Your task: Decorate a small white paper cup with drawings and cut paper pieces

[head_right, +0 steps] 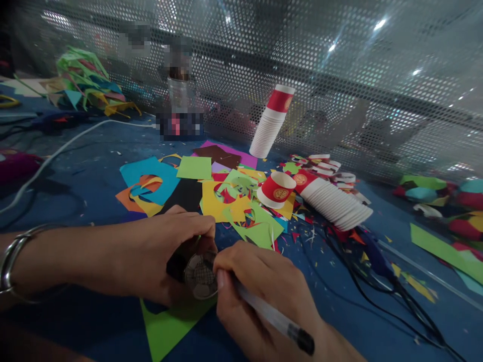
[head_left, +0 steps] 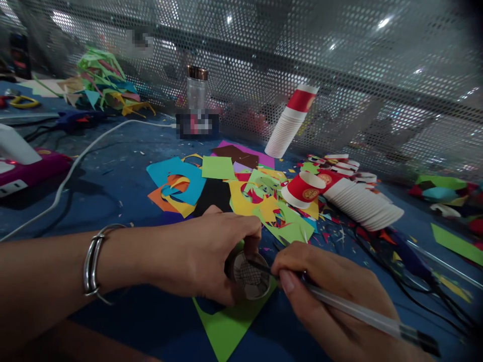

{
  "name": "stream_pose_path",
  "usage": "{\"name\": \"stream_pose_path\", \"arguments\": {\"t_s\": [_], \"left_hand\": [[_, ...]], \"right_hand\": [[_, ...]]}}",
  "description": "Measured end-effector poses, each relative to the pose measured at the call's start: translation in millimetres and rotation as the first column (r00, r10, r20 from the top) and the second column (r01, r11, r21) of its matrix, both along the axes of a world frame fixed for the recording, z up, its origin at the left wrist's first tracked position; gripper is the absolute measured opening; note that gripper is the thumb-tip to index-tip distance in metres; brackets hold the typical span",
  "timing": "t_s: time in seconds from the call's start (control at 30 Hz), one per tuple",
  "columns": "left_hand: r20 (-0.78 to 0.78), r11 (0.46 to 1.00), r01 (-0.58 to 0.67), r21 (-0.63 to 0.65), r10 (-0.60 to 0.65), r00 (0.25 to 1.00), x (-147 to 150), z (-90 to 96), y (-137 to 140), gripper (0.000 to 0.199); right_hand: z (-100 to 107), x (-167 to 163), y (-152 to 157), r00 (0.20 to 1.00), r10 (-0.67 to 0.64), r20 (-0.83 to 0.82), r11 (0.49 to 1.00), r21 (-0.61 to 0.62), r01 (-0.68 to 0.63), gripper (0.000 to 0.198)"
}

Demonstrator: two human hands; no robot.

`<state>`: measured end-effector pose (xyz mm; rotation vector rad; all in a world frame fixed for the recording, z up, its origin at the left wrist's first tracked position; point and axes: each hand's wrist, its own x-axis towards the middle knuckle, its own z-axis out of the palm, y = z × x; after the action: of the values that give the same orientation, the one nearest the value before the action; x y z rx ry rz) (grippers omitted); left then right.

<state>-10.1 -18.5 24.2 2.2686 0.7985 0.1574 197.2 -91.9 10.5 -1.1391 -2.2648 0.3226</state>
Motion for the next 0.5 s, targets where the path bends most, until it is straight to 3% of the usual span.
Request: {"name": "stream_pose_path", "arguments": {"t_s": [0.3,0.5], "left_hand": [[0.012,1.0,0.012,0.011,-0.012,1.0,-1.2,-4.4,1.7,0.041],[-0.014,0.997,0.058,-0.047,-0.058,0.998,-2.1,3.1,3.5,0.04]], "right_hand": [[-5.4,-0.7,0.4,1.0,-0.029,-0.012,0.999,-0.017,0.029,0.012],[-6.0,-0.1,-1.6,1.0,-0.009,-0.013,1.0,-0.007,0.009,0.014]]}}
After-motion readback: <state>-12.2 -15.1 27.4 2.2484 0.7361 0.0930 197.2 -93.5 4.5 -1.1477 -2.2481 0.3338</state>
